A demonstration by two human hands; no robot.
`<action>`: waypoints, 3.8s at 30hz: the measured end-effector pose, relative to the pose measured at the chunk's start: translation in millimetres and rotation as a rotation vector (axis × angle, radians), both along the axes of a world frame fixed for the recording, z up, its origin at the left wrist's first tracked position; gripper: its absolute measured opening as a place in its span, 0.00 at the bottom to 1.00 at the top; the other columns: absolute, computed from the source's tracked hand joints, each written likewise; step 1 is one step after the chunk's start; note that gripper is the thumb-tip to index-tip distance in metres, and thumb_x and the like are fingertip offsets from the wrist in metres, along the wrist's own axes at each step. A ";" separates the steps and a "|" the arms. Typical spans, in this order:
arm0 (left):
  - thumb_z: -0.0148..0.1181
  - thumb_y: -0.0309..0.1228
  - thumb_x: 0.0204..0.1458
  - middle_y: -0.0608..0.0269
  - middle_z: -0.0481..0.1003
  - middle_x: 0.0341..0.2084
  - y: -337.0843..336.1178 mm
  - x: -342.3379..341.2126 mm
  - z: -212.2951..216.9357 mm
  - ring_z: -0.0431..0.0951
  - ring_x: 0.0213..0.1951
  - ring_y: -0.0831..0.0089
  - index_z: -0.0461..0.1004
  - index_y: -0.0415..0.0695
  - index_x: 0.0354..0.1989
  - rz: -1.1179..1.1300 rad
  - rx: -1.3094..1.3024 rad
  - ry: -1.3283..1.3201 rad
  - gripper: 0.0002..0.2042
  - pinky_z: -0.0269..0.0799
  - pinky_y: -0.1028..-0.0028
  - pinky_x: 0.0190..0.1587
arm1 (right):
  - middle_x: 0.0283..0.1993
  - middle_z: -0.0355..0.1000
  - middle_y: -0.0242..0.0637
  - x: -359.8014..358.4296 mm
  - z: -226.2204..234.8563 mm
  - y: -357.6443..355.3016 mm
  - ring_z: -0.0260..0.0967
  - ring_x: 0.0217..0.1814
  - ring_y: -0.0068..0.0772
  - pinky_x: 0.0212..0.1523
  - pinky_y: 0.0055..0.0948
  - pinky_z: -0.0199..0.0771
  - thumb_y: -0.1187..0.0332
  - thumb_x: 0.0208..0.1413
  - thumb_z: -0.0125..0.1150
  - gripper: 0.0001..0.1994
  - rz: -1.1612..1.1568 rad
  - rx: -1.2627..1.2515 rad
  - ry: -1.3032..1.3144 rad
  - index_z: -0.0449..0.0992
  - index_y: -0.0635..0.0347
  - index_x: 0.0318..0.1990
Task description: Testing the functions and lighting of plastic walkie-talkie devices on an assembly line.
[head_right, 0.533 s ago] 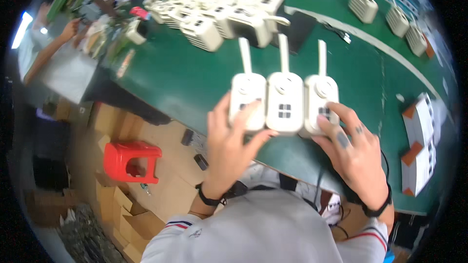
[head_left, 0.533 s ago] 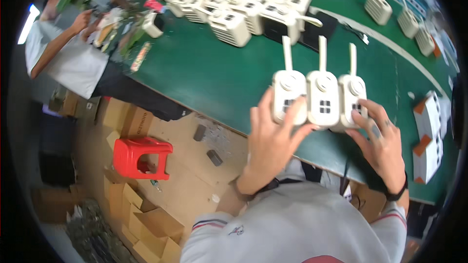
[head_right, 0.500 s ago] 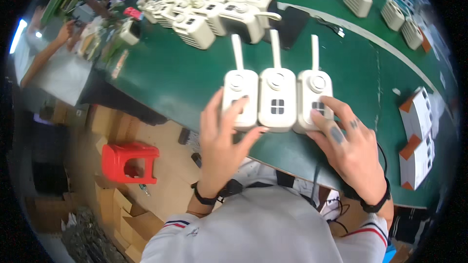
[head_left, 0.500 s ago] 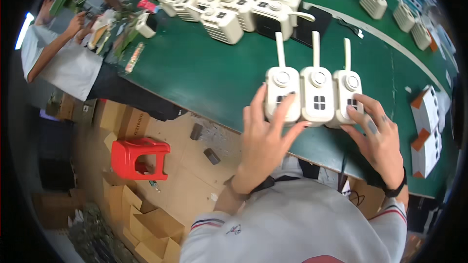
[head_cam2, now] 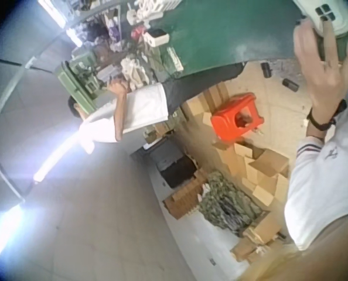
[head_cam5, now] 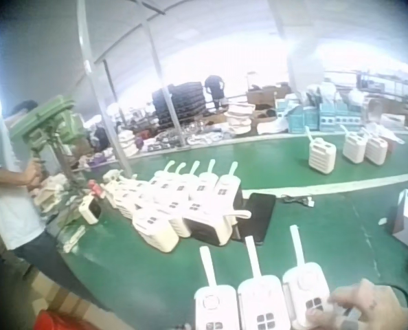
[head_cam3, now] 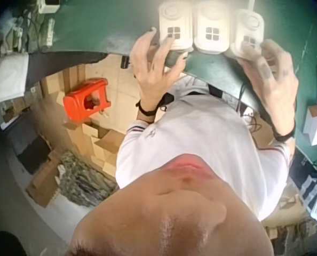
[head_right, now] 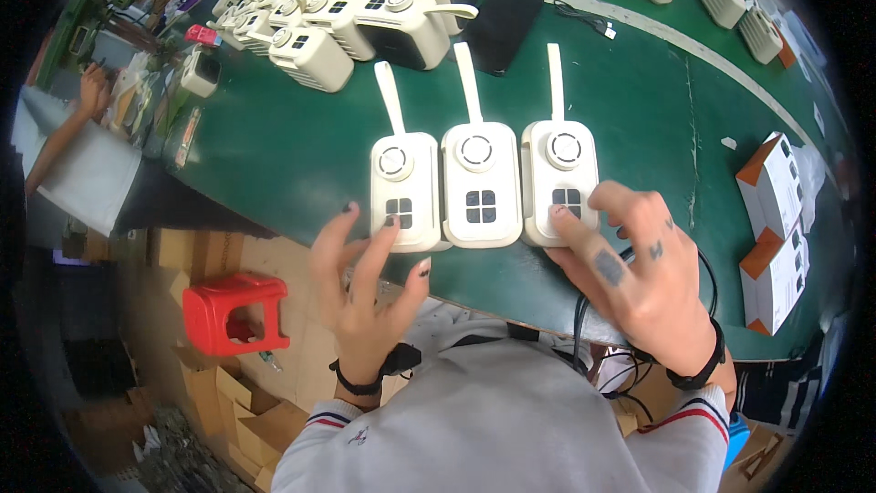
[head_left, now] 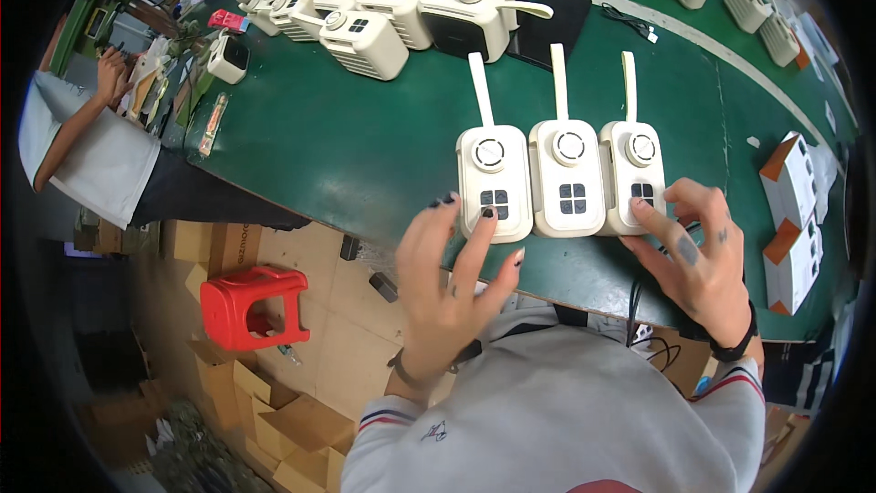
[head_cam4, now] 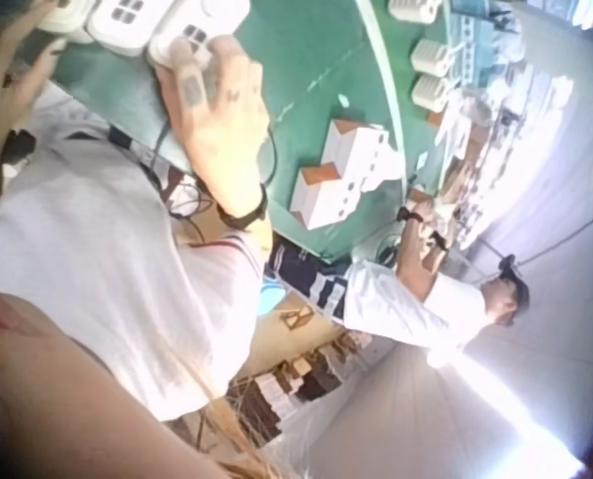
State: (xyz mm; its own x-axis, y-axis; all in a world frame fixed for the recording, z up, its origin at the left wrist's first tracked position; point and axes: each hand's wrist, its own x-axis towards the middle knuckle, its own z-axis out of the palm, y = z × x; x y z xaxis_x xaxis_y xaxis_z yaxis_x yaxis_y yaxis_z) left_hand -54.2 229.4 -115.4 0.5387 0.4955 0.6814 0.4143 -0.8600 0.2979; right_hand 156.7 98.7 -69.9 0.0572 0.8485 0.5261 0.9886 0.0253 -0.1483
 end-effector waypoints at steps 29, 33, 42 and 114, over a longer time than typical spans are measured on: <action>0.56 0.28 0.49 0.40 0.59 0.52 -33.7 28.4 15.4 0.64 0.50 0.44 0.68 0.57 0.55 0.083 0.180 0.348 0.22 0.68 0.54 0.48 | 0.55 0.66 0.44 9.4 2.2 -11.7 0.70 0.21 0.18 0.18 0.18 0.69 0.71 0.44 0.56 0.21 0.251 -0.067 -0.083 0.69 0.60 0.50; 0.56 0.28 0.47 0.40 0.54 0.53 -32.1 22.7 -3.9 0.56 0.54 0.43 0.64 0.45 0.60 0.077 0.211 0.490 0.27 0.58 0.49 0.54 | 0.57 0.66 0.48 9.8 1.0 -19.3 0.68 0.16 0.20 0.13 0.20 0.67 0.70 0.46 0.55 0.21 0.256 -0.098 -0.090 0.68 0.59 0.51; 0.60 0.33 0.47 0.41 0.53 0.50 -18.9 27.4 -15.7 0.56 0.50 0.47 0.62 0.43 0.59 0.060 0.400 0.445 0.28 0.59 0.51 0.53 | 0.55 0.66 0.50 15.3 -10.1 -28.3 0.70 0.18 0.28 0.17 0.23 0.71 0.69 0.49 0.53 0.18 0.290 -0.024 0.036 0.70 0.56 0.50; 0.45 0.15 0.39 0.45 0.49 0.55 -9.6 40.4 -20.7 0.64 0.53 0.42 0.65 0.38 0.55 -0.051 -0.047 0.104 0.28 0.73 0.56 0.50 | 0.50 0.73 0.33 -7.7 -25.7 -6.5 0.72 0.53 0.50 0.18 0.21 0.74 0.58 0.48 0.63 0.12 -0.022 0.243 -0.044 0.79 0.51 0.37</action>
